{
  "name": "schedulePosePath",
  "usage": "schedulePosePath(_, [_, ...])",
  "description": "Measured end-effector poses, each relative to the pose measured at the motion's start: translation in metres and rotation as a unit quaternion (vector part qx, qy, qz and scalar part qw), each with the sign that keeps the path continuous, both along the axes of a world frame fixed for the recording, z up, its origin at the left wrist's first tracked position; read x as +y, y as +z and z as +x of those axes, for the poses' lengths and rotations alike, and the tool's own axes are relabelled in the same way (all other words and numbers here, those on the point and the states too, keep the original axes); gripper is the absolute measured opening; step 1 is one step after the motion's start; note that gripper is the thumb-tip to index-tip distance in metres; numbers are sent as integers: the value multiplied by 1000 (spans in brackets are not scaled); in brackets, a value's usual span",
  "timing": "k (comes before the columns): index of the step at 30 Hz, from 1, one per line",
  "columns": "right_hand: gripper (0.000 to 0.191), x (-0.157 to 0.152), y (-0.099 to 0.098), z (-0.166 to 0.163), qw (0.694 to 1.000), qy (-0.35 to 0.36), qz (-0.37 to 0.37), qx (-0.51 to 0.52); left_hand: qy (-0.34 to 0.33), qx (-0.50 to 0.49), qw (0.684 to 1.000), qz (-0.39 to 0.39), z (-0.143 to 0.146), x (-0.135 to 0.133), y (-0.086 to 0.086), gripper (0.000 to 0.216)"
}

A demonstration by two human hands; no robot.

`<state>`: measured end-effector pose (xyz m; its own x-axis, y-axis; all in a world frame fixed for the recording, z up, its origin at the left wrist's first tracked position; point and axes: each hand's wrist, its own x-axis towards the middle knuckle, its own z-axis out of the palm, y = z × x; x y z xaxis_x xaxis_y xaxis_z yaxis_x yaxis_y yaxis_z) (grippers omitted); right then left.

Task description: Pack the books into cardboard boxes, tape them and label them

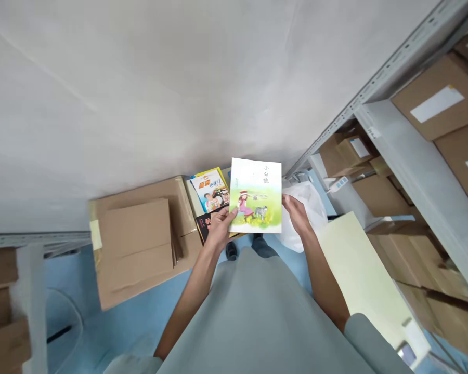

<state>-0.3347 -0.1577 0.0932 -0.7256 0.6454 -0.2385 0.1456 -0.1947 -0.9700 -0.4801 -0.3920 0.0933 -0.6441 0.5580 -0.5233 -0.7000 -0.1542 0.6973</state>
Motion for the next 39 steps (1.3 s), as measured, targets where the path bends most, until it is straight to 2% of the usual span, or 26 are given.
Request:
schedulePosePath(3, [49, -30, 29, 52, 994, -102, -3, -25, -101, -31, 993, 45, 23, 11, -4, 78])
schedulePosePath(8, [44, -70, 57, 135, 967, -249, 26, -38, -251, -36, 965, 68, 62, 31, -1, 61])
schedulePosePath(12, [43, -91, 75, 190, 945, -327, 25, -17, -345, -27, 935, 76, 91, 52, 10, 56])
schedulePosePath(16, [43, -99, 82, 233, 923, -384, 25, 12, -418, -14, 906, 68, 118, 76, 19, 56])
schedulePosePath(22, [45, -88, 70, 300, 896, -442, 5, 40, -489, 11, 871, 44, 173, 127, 36, 58])
schedulePosePath(28, [49, -48, 46, 385, 888, -457, -13, 44, -549, 77, 832, 7, 259, 191, 47, 64])
schedulePosePath(35, [58, 3, 11, 480, 883, -468, 7, -11, -531, 110, 840, -11, 361, 246, 45, 72])
schedulePosePath(39, [65, 22, 6, 506, 845, -515, 98, -103, -511, 150, 845, -34, 403, 262, 46, 69])
